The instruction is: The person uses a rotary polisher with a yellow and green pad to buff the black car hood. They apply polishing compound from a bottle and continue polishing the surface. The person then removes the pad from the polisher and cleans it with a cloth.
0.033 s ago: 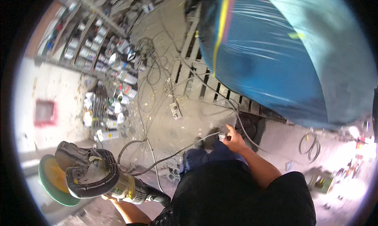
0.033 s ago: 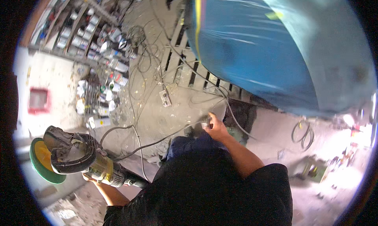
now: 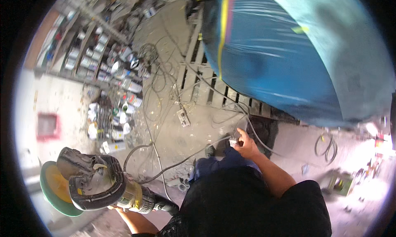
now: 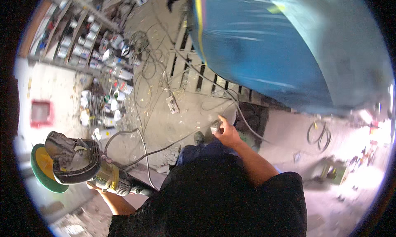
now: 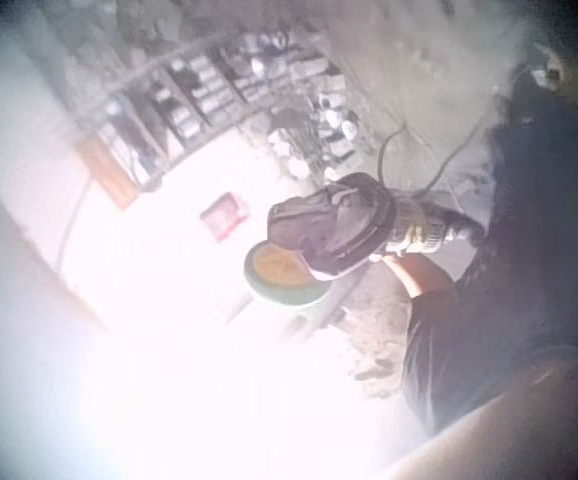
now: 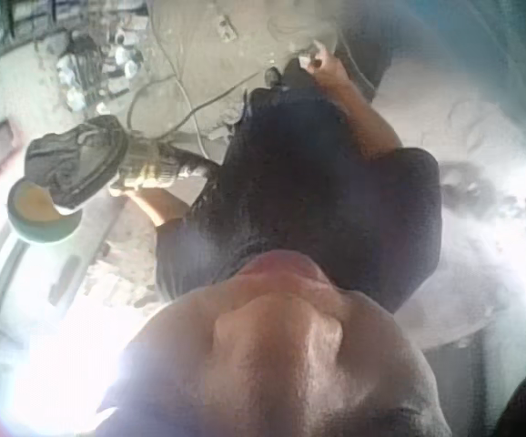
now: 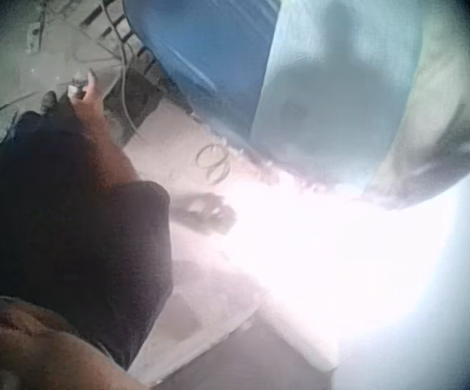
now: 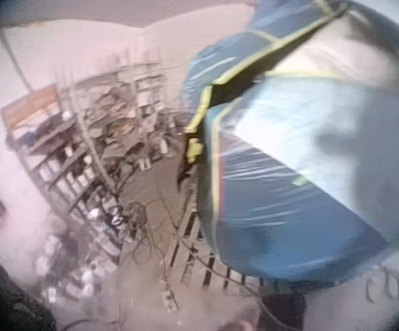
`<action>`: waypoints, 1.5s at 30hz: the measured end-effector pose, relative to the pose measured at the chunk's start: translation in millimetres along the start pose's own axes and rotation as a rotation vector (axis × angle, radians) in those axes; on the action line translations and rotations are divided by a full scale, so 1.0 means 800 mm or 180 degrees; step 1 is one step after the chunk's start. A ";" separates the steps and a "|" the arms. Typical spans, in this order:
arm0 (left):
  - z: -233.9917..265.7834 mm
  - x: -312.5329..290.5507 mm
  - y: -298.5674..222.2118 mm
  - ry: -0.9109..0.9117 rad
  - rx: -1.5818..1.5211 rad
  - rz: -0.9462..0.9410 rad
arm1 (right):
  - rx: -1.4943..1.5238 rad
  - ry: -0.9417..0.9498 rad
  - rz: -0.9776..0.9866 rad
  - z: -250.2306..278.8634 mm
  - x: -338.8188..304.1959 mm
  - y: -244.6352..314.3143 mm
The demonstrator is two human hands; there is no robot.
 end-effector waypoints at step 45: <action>-0.539 -0.359 -0.122 0.6474 -0.1887 0.0674 | -0.1134 -0.6933 -0.2235 0.447 -1.134 0.021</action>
Point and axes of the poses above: each hand's wrist, its own x-axis towards the middle knuckle, its own z-axis out of the back of the hand, y = z × x, the point moved 7 cm from there along x, towards the middle knuckle, and after that the axes turned 8 degrees about -x, right-handed, at the moved point
